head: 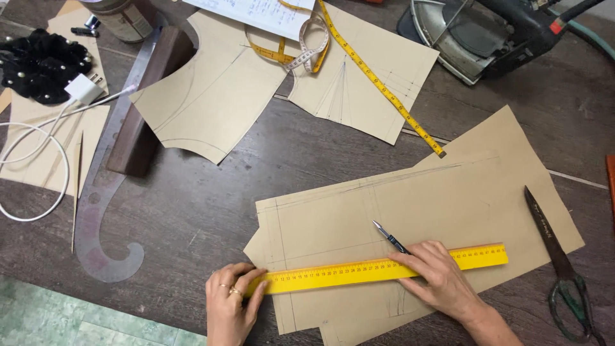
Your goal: Drafting and marking garment patterns on cardboard using a measuring tape, pen, and ruler.
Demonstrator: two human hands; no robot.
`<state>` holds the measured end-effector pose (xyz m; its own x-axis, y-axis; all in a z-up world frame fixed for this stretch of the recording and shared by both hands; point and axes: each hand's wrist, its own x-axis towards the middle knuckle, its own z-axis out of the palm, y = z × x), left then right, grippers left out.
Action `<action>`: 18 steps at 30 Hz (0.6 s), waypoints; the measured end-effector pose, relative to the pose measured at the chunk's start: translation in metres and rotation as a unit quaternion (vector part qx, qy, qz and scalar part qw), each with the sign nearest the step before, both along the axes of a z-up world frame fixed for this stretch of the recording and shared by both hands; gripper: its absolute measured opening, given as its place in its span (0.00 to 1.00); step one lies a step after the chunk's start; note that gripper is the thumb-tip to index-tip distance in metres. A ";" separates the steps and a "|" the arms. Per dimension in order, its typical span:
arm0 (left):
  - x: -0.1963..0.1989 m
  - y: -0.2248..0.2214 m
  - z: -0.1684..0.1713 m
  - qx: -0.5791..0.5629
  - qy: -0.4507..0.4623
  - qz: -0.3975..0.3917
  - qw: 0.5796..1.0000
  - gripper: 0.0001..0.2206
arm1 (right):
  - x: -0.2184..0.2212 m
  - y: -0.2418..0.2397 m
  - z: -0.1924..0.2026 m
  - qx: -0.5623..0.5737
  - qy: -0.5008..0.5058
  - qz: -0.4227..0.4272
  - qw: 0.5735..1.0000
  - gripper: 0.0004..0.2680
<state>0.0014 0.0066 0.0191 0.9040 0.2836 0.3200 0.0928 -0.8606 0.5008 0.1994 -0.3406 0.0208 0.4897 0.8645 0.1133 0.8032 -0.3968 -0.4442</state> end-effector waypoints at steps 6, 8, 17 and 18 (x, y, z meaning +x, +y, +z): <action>0.014 -0.002 0.013 -0.007 -0.039 0.073 0.997 0.07 | 0.004 -0.014 -0.010 0.012 -0.027 -0.127 0.992 0.21; 0.028 -0.002 0.014 -0.025 -0.006 0.072 0.997 0.09 | 0.006 -0.012 0.008 0.053 -0.016 -0.227 0.972 0.19; 0.137 0.006 -0.003 -0.038 0.277 0.020 0.960 0.33 | -0.006 -0.028 0.041 0.107 0.023 -0.393 0.913 0.13; 0.140 0.007 -0.003 -0.035 0.274 0.019 0.961 0.33 | -0.008 -0.033 0.039 0.110 0.021 -0.394 0.912 0.13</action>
<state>0.1411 0.0133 0.0164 0.9196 0.3237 -0.2228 0.3904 -0.8170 0.4244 0.1913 -0.3732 0.0595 0.9569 0.2016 0.2090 0.2885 -0.7405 -0.6070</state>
